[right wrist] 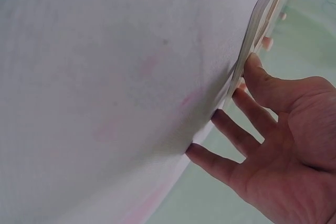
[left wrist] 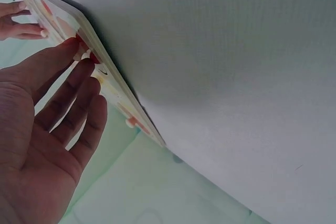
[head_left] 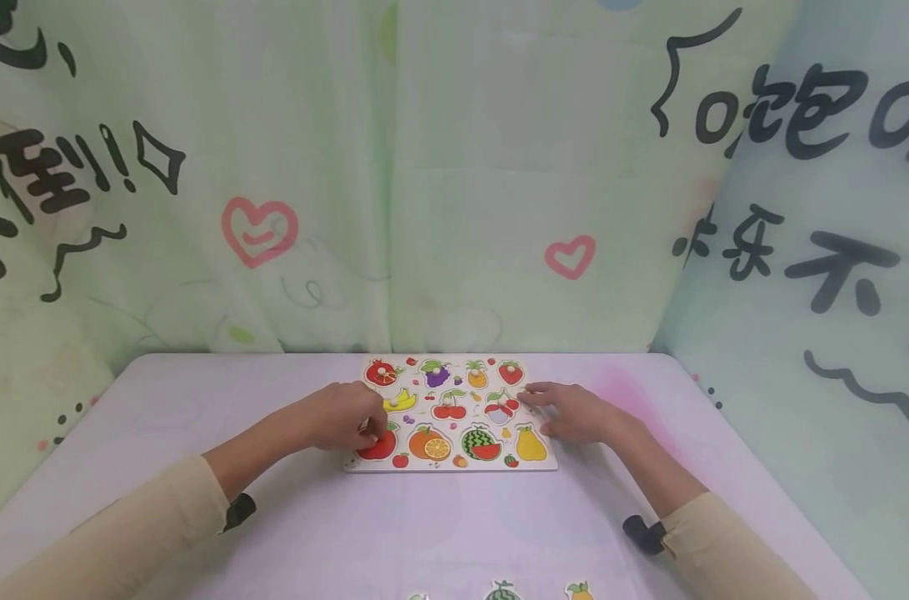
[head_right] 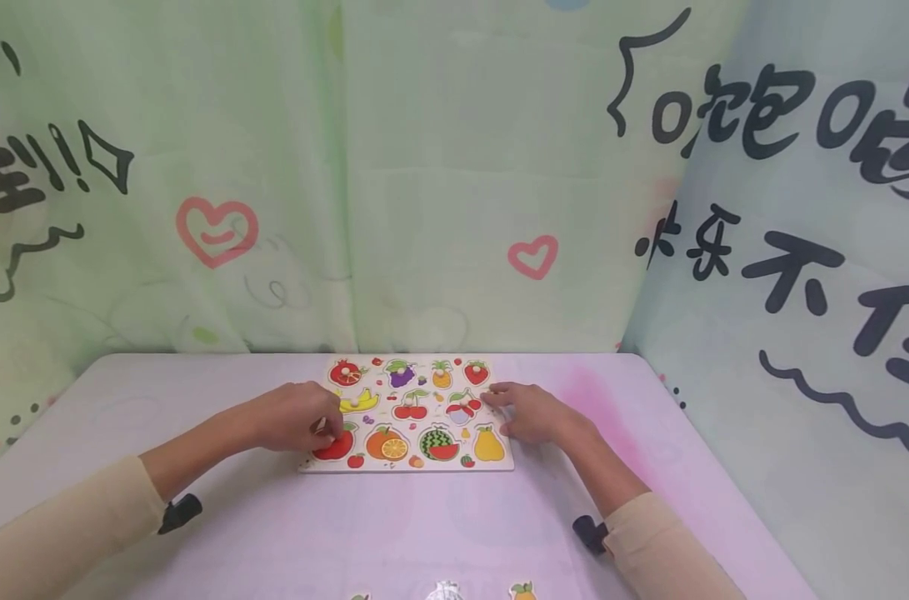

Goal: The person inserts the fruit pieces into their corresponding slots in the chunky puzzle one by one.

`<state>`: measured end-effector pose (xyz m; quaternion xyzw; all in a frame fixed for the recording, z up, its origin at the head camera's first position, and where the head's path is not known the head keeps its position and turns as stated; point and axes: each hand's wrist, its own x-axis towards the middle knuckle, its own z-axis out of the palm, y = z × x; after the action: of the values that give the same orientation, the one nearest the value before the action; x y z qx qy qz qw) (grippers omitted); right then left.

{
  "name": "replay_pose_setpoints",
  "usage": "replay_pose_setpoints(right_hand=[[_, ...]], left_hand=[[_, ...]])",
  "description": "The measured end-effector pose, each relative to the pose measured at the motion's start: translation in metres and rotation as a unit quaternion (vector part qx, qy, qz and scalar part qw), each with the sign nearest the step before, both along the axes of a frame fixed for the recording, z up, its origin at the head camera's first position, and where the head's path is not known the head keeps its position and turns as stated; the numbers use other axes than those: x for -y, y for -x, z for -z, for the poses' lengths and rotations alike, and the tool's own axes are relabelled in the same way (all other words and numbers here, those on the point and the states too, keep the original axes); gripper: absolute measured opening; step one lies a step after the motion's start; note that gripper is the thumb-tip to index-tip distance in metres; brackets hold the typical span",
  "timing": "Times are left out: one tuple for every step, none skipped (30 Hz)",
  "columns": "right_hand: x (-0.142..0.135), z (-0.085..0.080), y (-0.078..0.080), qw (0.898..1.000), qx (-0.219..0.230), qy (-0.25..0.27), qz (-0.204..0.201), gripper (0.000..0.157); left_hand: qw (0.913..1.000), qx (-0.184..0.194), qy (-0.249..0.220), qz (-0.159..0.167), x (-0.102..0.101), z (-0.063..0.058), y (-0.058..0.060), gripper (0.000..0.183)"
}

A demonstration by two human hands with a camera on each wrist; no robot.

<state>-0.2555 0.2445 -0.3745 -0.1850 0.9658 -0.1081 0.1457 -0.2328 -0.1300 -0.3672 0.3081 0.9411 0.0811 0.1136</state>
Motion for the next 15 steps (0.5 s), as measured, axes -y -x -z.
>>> replay_pose_setpoints(right_hand=[[0.0, 0.0, 0.0, 1.0, 0.0, 0.0, 0.0, 0.061], [0.0, 0.0, 0.0, 1.0, 0.001, -0.001, 0.0, 0.061], [0.0, 0.0, 0.0, 1.0, 0.001, -0.001, 0.001, 0.061], [0.0, 0.0, 0.0, 1.0, 0.001, -0.002, 0.001, 0.061], [0.0, 0.0, 0.0, 1.0, 0.001, -0.003, 0.001, 0.062], [0.0, 0.0, 0.0, 1.0, 0.0, -0.004, 0.001, 0.062], [0.0, 0.0, 0.0, 1.0, -0.001, -0.005, 0.001, 0.062], [0.0, 0.0, 0.001, 1.0, -0.001, -0.006, 0.001, 0.062], [0.001, 0.0, 0.001, 1.0, 0.0, -0.005, 0.002, 0.062], [0.001, 0.0, 0.001, 1.0, 0.0, -0.005, 0.002, 0.062], [0.001, 0.0, 0.001, 1.0, 0.0, -0.006, 0.002, 0.062], [0.001, -0.001, 0.001, 1.0, 0.001, -0.007, 0.001, 0.062], [0.001, -0.001, 0.0, 1.0, 0.001, -0.007, 0.0, 0.062], [0.001, -0.002, 0.0, 1.0, 0.002, -0.006, 0.001, 0.062], [0.001, -0.002, 0.0, 1.0, 0.002, -0.007, 0.001, 0.062]], left_hand=[[1.0, -0.005, 0.001, 0.002, 0.0, -0.001, -0.001, 0.009], [0.9999, -0.012, 0.0, 0.004, 0.0, -0.001, -0.002, 0.01], [0.9998, -0.018, -0.001, 0.006, 0.0, -0.002, -0.004, 0.011], [0.9997, -0.024, -0.003, 0.009, 0.0, -0.003, -0.006, 0.012], [0.9995, -0.03, -0.005, 0.011, -0.001, -0.004, -0.008, 0.013], [0.9992, -0.035, -0.009, 0.015, -0.001, -0.004, -0.01, 0.013], [0.999, -0.038, -0.013, 0.019, -0.002, -0.005, -0.012, 0.014], [0.9988, -0.039, -0.016, 0.024, -0.002, -0.005, -0.014, 0.014], [0.9986, -0.039, -0.019, 0.031, -0.002, -0.005, -0.016, 0.013], [0.9983, -0.038, -0.023, 0.038, -0.003, -0.005, -0.019, 0.013], [0.9978, -0.038, -0.026, 0.047, -0.003, -0.005, -0.022, 0.012], [0.9974, -0.034, -0.031, 0.055, -0.004, -0.004, -0.024, 0.012], [0.9969, -0.031, -0.036, 0.063, -0.004, -0.005, -0.028, 0.012], [0.9962, -0.027, -0.041, 0.072, -0.005, -0.005, -0.032, 0.011], [0.9954, -0.025, -0.046, 0.08, -0.006, -0.005, -0.035, 0.011]])
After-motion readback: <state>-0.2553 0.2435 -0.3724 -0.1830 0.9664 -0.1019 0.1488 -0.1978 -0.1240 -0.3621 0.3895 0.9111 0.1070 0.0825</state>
